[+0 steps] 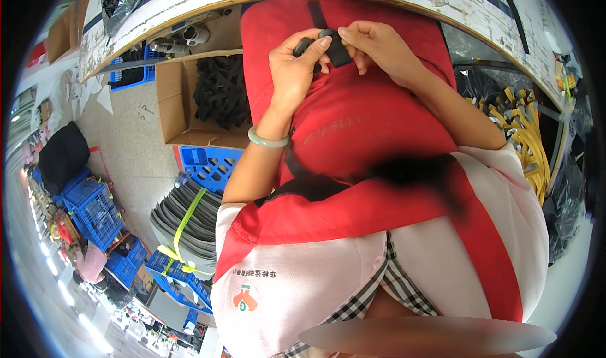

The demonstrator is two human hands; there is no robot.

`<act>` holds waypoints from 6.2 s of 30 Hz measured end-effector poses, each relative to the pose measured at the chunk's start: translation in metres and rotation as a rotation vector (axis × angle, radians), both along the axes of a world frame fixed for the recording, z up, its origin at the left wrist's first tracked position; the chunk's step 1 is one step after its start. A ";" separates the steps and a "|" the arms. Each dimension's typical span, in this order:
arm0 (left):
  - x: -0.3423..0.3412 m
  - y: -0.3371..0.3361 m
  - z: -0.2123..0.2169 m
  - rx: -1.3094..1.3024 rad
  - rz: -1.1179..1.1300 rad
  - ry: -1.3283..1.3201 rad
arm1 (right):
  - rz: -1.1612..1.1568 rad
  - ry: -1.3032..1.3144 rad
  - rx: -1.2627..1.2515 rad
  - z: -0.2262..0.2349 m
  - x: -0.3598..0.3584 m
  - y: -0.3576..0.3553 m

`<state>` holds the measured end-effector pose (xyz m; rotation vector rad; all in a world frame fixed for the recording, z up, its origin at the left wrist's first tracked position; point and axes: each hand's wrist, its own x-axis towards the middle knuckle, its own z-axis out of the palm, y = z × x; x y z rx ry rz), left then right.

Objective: Assembling plastic buckles by threading black fabric straps through them at a workbench.

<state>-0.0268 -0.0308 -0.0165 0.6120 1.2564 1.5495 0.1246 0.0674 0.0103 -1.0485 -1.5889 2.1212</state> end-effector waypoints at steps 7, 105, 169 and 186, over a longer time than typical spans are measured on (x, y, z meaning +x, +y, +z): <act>-0.004 -0.004 0.006 0.017 -0.012 -0.063 | 0.077 -0.004 -0.006 0.000 0.000 0.005; 0.008 0.041 0.001 -0.307 -0.356 -0.483 | -0.241 -0.355 1.791 0.061 0.152 0.218; 0.002 0.029 0.033 0.020 0.084 0.101 | -0.045 0.033 0.139 0.032 -0.008 0.023; -0.126 -0.108 0.109 -0.289 0.468 0.682 | 0.340 0.007 0.027 0.001 -0.036 0.028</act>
